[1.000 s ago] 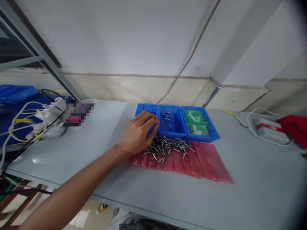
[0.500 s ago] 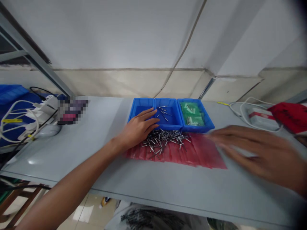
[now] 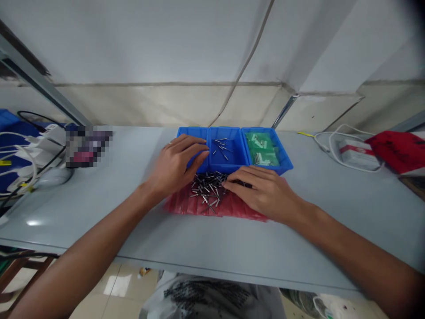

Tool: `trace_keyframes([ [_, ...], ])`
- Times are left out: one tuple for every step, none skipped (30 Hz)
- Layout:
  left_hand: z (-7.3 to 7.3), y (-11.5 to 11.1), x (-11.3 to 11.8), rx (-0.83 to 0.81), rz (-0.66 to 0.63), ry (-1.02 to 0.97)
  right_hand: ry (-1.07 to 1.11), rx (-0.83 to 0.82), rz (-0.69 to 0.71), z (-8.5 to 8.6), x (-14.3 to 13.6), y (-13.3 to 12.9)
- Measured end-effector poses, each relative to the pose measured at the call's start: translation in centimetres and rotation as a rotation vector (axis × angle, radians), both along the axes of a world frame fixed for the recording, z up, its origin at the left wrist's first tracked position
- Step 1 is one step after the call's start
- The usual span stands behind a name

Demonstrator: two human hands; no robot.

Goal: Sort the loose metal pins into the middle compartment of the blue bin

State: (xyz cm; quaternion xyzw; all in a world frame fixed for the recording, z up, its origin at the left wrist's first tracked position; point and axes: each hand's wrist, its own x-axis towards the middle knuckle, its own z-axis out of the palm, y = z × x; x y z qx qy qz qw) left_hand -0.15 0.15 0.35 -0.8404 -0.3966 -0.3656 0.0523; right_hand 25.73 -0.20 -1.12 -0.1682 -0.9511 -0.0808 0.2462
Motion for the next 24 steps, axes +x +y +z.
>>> trace_keyframes([
  [0.1,-0.1,0.1,0.012,-0.001,-0.004,0.06,-0.048,-0.014,0.1,0.3,0.0],
  [0.2,-0.3,0.2,0.021,-0.004,0.0,0.129,-0.108,-0.028,0.3,0.5,-0.1],
  [0.2,-0.5,0.3,0.029,-0.013,0.007,0.214,-0.173,-0.045,0.6,0.6,-0.2],
  [0.3,-0.8,0.5,0.039,-0.027,0.017,0.31,-0.243,-0.067,0.9,0.6,-0.4],
  [0.4,-1.1,0.8,0.053,-0.045,0.027,0.411,-0.32,-0.097,1.3,0.6,-0.6],
  [0.5,-1.4,1.0,0.073,-0.068,0.037,0.524,-0.408,-0.124,1.6,0.5,-0.9],
  [0.6,-1.7,1.3,0.098,-0.095,0.048,0.64,-0.512,-0.144,1.9,0.3,-1.2],
  [0.6,-1.9,1.5,0.123,-0.12,0.058,0.748,-0.621,-0.147,2.2,0.1,-1.4],
  [0.7,-2.1,1.7,0.148,-0.141,0.063,0.839,-0.727,-0.128,2.4,-0.1,-1.7],
  [0.7,-2.3,1.9,0.168,-0.159,0.063,0.904,-0.827,-0.096,2.4,-0.3,-1.9],
  [0.7,-2.4,2.0,0.181,-0.173,0.057,0.946,-0.905,-0.063,2.4,-0.5,-2.0],
  [0.7,-2.5,2.0,0.189,-0.183,0.048,0.965,-0.956,-0.04,2.3,-0.6,-2.1],
  [0.7,-2.5,2.1,0.191,-0.186,0.039,0.966,-0.981,-0.034,2.2,-0.7,-2.2],
  [0.7,-2.5,2.1,0.191,-0.188,0.03,0.962,-0.988,-0.036,2.1,-0.7,-2.2],
  [0.7,-2.6,2.1,0.186,-0.19,0.023,0.961,-0.988,-0.041,1.9,-0.7,-2.2],
  [0.7,-2.6,2.1,0.176,-0.193,0.013,0.971,-0.989,-0.043,1.8,-0.7,-2.2],
  [0.7,-2.6,2.1,0.163,-0.19,-0.003,0.989,-0.999,-0.036,1.6,-0.7,-2.1],
  [0.7,-2.6,2.1,0.151,-0.187,-0.021,1.009,-1.024,-0.024,1.5,-0.7,-2.1],
  [0.7,-2.6,2.1,0.141,-0.183,-0.034,1.029,-1.056,-0.011,1.4,-0.7,-2.1],
  [0.7,-2.6,2.2,0.139,-0.178,-0.042,1.04,-1.085,0.0,1.4,-0.7,-2.0],
  [0.6,-2.6,2.2,0.143,-0.172,-0.043,1.043,-1.107,0.008,1.4,-0.7,-2.0],
  [0.6,-2.6,2.2,0.153,-0.167,-0.039,1.039,-1.118,0.013,1.4,-0.7,-1.9],
  [0.6,-2.6,2.3,0.165,-0.165,-0.03,1.033,-1.119,0.012,1.4,-0.7,-1.9],
  [0.5,-2.6,2.3,0.176,-0.165,-0.023,1.026,-1.11,0.008,1.4,-0.7,-1.9],
])
